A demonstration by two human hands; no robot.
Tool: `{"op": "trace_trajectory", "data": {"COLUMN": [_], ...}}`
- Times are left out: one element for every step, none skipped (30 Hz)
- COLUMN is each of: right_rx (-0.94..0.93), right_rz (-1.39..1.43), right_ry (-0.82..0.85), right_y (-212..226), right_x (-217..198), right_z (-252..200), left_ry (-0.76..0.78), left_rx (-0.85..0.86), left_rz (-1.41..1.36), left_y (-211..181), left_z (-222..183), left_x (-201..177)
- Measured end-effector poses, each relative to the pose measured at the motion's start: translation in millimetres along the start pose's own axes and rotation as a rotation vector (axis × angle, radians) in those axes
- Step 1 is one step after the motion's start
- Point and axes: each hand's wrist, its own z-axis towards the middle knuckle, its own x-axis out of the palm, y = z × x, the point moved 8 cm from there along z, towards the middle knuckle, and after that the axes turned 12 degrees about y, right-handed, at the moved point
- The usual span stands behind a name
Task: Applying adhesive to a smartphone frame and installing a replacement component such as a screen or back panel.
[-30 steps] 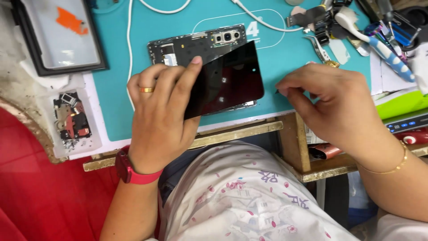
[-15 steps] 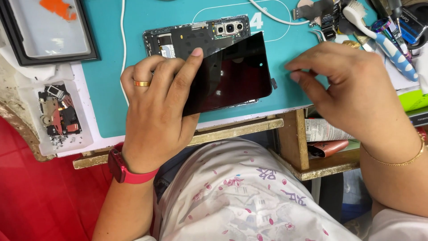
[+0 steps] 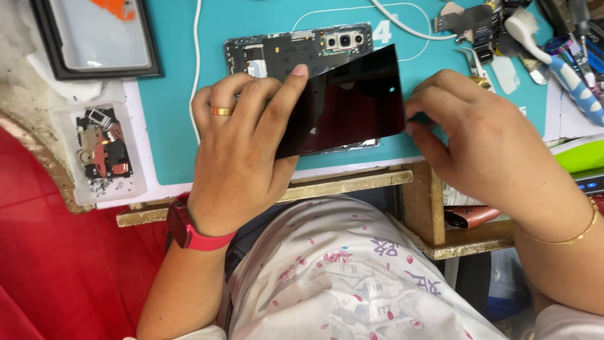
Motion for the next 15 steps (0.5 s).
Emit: {"op": "trace_trajectory", "data": {"right_rx": [-0.005,-0.008,-0.016,-0.028,-0.021,-0.015,-0.018,-0.107,-0.196,-0.198,-0.256,-0.313,-0.317,-0.279,-0.235], "right_rz": [-0.001,0.064,0.120,0.110,0.180,0.250,0.251,0.296,0.339,0.339,0.313,0.286,0.282,0.259,0.240], "right_ry": [0.001,0.011,0.010,0.001,0.003,0.005,0.006,-0.032,-0.072,-0.071,-0.048,-0.024,-0.028,-0.024,-0.014], "right_y": [1,0,-1,-1,-2,-4,0,10,19,26,38,50,48,44,39], "right_x": [0,1,-2,-6,-6,-6,-7,-11,-16,-19,-20,-20,-18,-16,-12], "right_z": [0,0,2,7,8,10,15,19,23,28,32,36,38,40,42], "left_ry": [-0.001,0.001,-0.009,-0.022,-0.005,0.012,0.012,0.016,0.019,0.019,0.017,0.015,0.010,0.011,0.019], "left_rx": [-0.005,0.006,0.019,0.016,0.009,0.002,-0.001,-0.003,-0.005,-0.006,-0.004,-0.002,-0.002,-0.003,-0.004], "left_rz": [0.002,-0.011,-0.014,-0.002,0.011,0.025,0.026,0.022,0.016,0.017,0.021,0.025,0.029,0.030,0.025], "left_y": [0,-2,-1,0,0,0,0,0,0,1,0,0,0,0,-1], "left_z": [-1,-2,0,2,1,1,0,0,0,1,0,0,0,0,0], "left_x": [0,-1,-4,-5,-3,-1,-1,-1,0,-1,0,-1,-1,-1,0]}}
